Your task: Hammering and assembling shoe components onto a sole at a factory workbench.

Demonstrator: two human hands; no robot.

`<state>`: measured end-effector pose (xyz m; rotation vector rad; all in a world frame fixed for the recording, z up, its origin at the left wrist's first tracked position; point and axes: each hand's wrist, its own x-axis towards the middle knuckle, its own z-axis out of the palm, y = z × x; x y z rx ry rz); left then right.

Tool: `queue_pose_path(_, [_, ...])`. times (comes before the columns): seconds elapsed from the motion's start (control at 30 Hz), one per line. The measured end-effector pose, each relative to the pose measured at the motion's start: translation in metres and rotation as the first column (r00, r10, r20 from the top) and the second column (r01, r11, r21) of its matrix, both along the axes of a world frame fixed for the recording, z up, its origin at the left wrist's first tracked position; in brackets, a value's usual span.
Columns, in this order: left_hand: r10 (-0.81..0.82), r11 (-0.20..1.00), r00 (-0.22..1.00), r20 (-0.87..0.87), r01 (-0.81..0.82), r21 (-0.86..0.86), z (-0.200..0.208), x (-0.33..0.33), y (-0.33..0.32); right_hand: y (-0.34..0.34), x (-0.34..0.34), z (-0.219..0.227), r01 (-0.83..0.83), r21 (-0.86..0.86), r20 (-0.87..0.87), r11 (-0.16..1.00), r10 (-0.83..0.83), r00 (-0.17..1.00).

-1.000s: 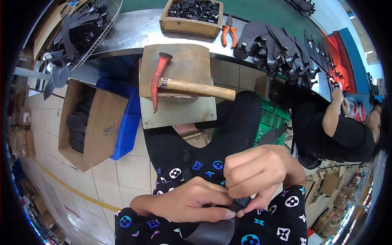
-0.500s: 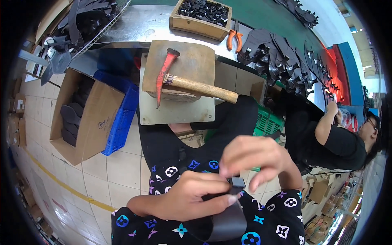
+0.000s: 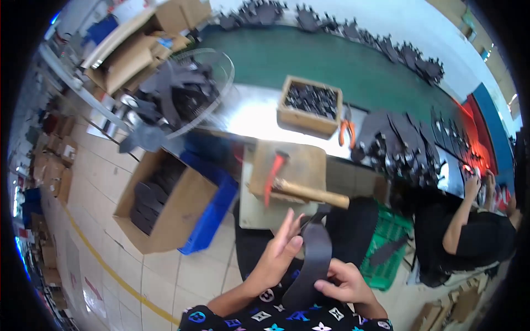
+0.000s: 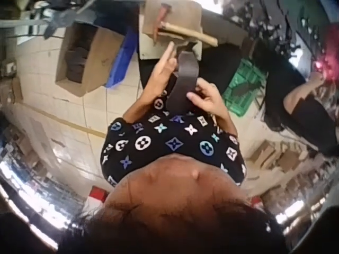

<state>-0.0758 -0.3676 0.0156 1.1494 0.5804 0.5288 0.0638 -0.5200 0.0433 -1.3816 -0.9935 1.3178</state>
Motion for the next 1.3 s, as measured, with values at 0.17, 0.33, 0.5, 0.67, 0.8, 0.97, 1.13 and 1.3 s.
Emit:
queue_pose_path(0.17, [-0.203, 0.976, 0.957, -0.209, 0.214, 0.032, 0.031, -0.001, 0.034, 0.067, 0.024, -0.019, 0.197, 0.110, -0.242, 0.974, -0.167, 0.956])
queue_pose_path(0.33, [0.203, 0.916, 0.978, -0.056, -0.170, 0.363, 0.064, 0.005, 0.147, 0.088, 0.065, 0.026, 0.136, 0.197, 0.227, 0.971, -0.180, 0.957])
queue_pose_path(0.5, [0.821, 0.239, 0.544, 0.176, -0.606, 0.758, 0.080, -0.002, 0.314, 0.072, 0.193, -0.004, 0.583, 0.721, 0.561, 0.374, -0.810, -0.174])
queue_pose_path(0.67, [0.581, 0.145, 0.770, 0.262, -0.415, 0.898, 0.085, 0.046, 0.226, 0.045, 0.345, -0.056, 0.609, 0.335, 0.941, 0.719, -0.287, -0.178])
queue_pose_path(0.8, [0.615, 0.022, 0.788, 0.038, -0.066, 0.998, 0.080, 0.055, 0.154, 0.097, 0.339, -0.005, 0.432, 0.696, 0.627, 0.574, -0.779, 0.024])
queue_pose_path(0.97, [0.299, 0.132, 0.949, -0.096, 0.059, 0.989, 0.067, 0.099, 0.099, 0.147, 0.137, 0.095, 0.593, 0.386, -0.443, 0.707, -0.421, 0.791])
queue_pose_path(1.13, [0.430, 0.011, 0.756, 0.494, -0.551, 0.834, 0.046, 0.063, 0.092, 0.132, 0.073, 0.043, -0.068, 0.611, -0.013, 0.789, 0.096, 0.995])
queue_pose_path(1.3, [0.409, 0.661, 0.910, 0.073, -0.351, 0.663, 0.053, 0.027, 0.082, 0.097, 0.075, -0.101, 0.067, 0.108, 0.940, 0.992, -0.124, 0.319])
